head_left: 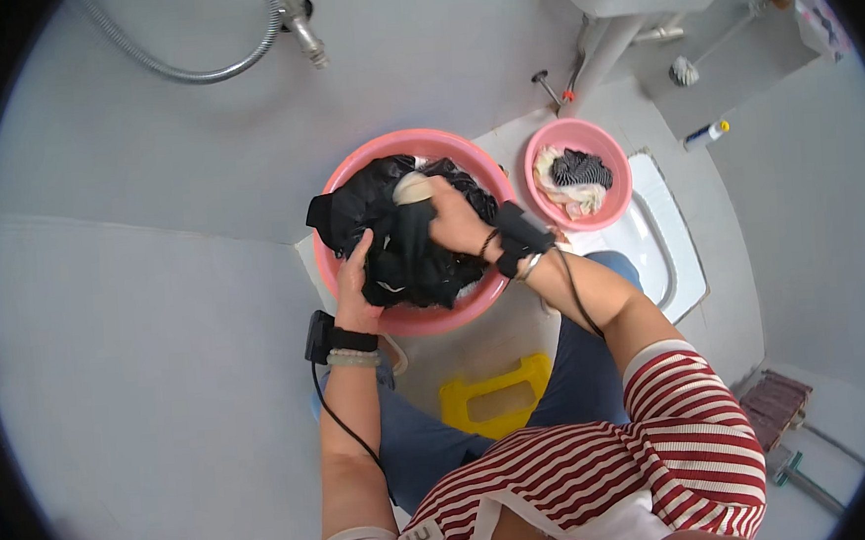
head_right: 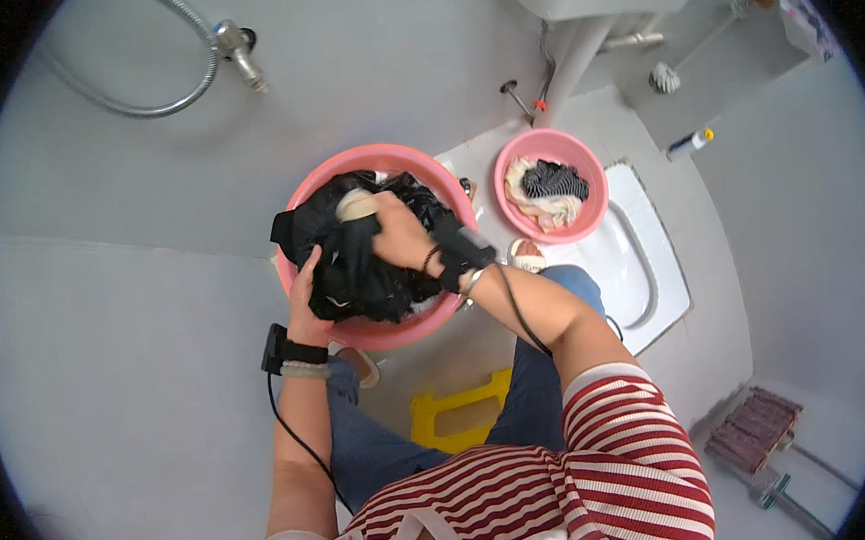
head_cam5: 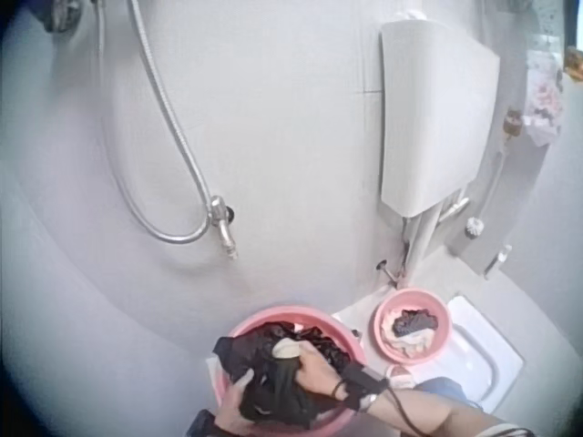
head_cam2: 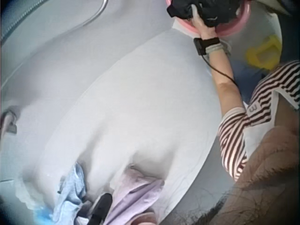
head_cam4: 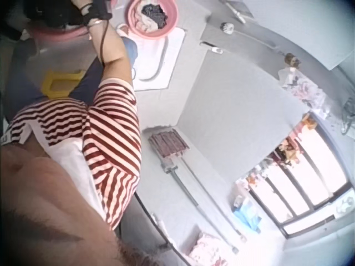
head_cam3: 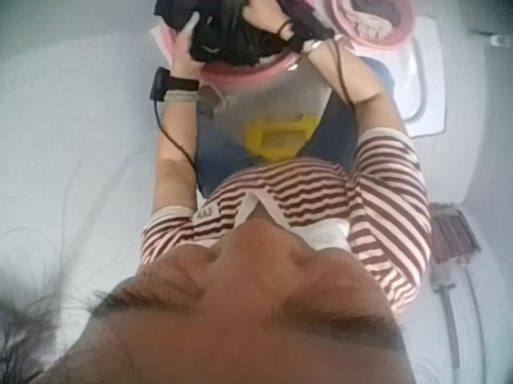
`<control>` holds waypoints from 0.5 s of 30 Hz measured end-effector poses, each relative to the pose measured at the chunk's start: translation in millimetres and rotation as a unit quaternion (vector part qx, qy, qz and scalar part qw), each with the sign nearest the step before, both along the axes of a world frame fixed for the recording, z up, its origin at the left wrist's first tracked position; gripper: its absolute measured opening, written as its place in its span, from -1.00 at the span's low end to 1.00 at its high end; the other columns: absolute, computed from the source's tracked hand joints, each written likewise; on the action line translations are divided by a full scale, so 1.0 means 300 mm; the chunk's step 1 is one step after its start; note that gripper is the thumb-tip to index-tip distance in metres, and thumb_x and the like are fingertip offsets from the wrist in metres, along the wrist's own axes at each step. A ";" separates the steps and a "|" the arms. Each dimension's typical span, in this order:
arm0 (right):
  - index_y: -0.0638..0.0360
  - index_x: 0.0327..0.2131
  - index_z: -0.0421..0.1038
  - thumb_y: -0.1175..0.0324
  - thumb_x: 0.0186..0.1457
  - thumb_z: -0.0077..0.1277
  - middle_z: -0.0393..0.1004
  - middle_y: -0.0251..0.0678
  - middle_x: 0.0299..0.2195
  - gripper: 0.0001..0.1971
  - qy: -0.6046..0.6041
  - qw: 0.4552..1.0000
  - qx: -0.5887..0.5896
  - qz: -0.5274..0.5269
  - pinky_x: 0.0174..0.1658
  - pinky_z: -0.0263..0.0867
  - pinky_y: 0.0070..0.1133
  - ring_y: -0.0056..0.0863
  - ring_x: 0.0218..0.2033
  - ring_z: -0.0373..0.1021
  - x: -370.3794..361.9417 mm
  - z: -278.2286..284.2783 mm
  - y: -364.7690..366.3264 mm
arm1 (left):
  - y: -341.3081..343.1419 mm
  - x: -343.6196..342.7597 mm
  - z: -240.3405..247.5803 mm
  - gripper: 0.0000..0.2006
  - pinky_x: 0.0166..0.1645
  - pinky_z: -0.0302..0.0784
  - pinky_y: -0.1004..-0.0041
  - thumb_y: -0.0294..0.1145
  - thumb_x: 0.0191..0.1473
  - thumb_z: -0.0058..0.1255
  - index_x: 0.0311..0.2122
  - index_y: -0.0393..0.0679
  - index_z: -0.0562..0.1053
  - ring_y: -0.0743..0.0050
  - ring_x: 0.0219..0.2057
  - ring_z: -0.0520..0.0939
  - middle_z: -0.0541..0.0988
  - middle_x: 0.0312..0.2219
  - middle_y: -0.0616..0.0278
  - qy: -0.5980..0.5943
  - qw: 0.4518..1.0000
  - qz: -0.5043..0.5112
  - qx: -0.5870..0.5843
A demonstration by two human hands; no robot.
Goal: Hand-washing laundry in plastic basins in a bathroom environment.
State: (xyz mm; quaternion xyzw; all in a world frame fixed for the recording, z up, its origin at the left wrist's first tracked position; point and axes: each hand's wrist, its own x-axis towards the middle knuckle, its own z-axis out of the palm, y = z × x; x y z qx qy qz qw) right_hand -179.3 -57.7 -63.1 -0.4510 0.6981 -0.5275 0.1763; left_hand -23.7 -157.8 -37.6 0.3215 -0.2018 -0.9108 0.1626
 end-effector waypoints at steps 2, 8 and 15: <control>0.27 -0.27 0.36 0.36 0.05 -0.07 0.40 -0.33 -0.30 -0.79 -0.163 0.986 0.028 0.005 -0.15 0.24 -0.57 -0.50 -0.27 0.31 -0.065 0.026 0.005 | 0.005 0.007 0.108 -0.66 -0.19 0.50 0.45 -0.38 0.03 -0.04 -0.06 -0.23 0.30 0.37 -0.27 0.54 0.47 -0.24 0.18 -0.016 0.997 0.013 -0.071; 0.10 -0.28 0.37 0.33 0.09 -0.15 0.40 -0.47 -0.39 -0.85 -0.462 0.886 0.028 -0.015 -0.34 0.24 -0.68 -0.68 -0.39 0.31 -0.141 0.060 0.109 | -0.055 0.093 0.132 -0.67 -0.20 0.48 0.42 -0.40 0.02 -0.04 -0.08 -0.27 0.31 0.37 -0.30 0.54 0.48 -0.27 0.14 -0.017 0.981 0.079 -0.176; 0.25 -0.08 0.26 0.24 0.14 -0.25 0.37 -0.25 -0.12 -0.66 -0.610 0.772 -0.138 0.112 -0.02 0.21 -0.48 -0.44 -0.09 0.30 -0.099 0.098 0.155 | -0.061 0.116 -0.027 -0.47 -0.02 0.32 0.35 -0.22 -0.13 0.12 -0.06 -0.32 0.33 0.23 -0.09 0.41 0.38 -0.12 0.04 -0.260 0.810 0.019 -0.525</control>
